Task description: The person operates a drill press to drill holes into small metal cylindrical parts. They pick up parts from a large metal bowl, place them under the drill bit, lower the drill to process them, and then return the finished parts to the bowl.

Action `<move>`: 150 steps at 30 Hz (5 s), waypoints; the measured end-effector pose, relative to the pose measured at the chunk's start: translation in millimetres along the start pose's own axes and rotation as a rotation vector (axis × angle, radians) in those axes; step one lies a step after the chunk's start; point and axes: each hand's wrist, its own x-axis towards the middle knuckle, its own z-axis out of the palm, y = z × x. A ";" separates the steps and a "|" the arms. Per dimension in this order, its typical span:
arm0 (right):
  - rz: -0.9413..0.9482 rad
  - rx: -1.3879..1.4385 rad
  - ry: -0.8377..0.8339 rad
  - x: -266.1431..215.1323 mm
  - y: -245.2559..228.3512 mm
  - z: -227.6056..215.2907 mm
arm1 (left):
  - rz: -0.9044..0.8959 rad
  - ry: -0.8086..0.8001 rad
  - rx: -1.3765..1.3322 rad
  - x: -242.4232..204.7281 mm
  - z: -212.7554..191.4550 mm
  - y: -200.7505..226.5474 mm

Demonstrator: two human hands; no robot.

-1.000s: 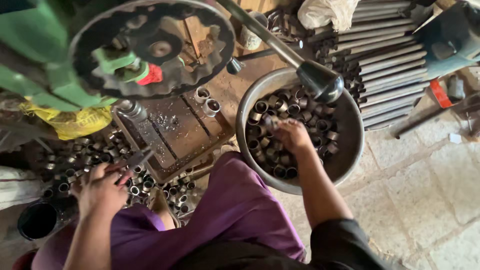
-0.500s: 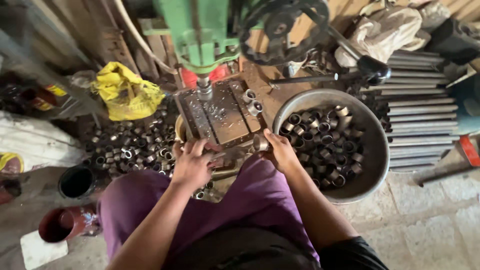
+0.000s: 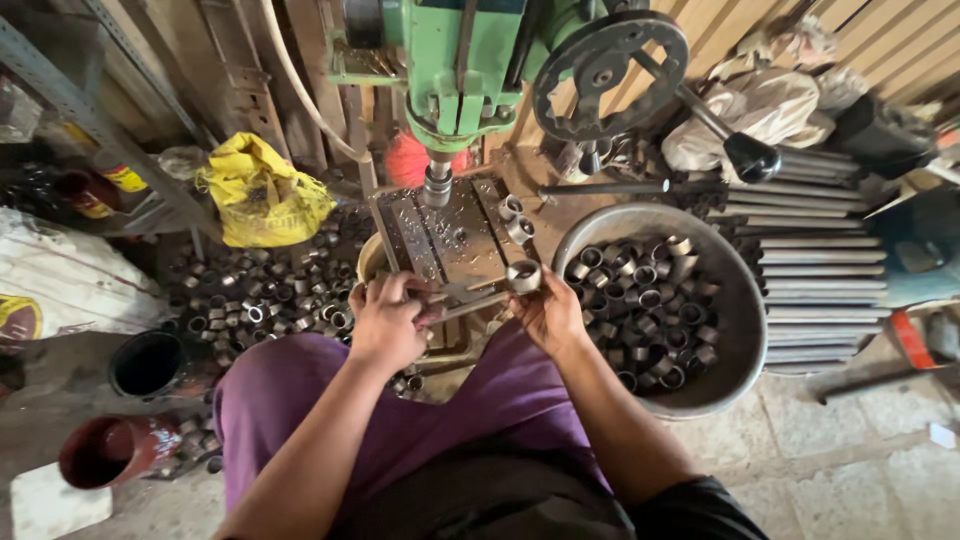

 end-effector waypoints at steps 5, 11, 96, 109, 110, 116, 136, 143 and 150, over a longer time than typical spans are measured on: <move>-0.045 0.189 -0.055 -7.2 -2.6 -10.1 | -0.039 -0.131 -0.167 1.7 9.3 -5.1; -0.019 0.080 -0.044 8.4 1.1 -18.9 | 0.048 -0.292 -0.135 1.0 16.2 11.7; -1.067 -1.480 0.267 -20.9 -179.0 72.7 | -0.272 -0.114 -0.010 66.2 77.6 -111.2; -1.143 -1.435 0.321 -9.3 -171.4 65.6 | -0.265 -0.109 0.048 68.8 74.4 -106.8; -1.164 -1.441 0.318 -8.0 -170.9 64.7 | -0.288 -0.146 0.020 68.3 74.1 -107.4; -1.212 -1.414 0.321 2.8 -168.0 55.6 | -0.307 -0.234 0.103 70.3 78.4 -109.8; -1.262 -1.341 0.295 22.7 -160.4 42.4 | -0.332 -0.204 0.057 69.1 81.5 -110.5; -1.273 -1.301 0.227 27.3 -160.9 42.1 | -0.328 -0.223 0.075 68.8 76.1 -108.2; -1.115 -1.248 0.197 28.2 -165.3 38.6 | -0.360 -0.322 0.091 72.3 72.3 -104.3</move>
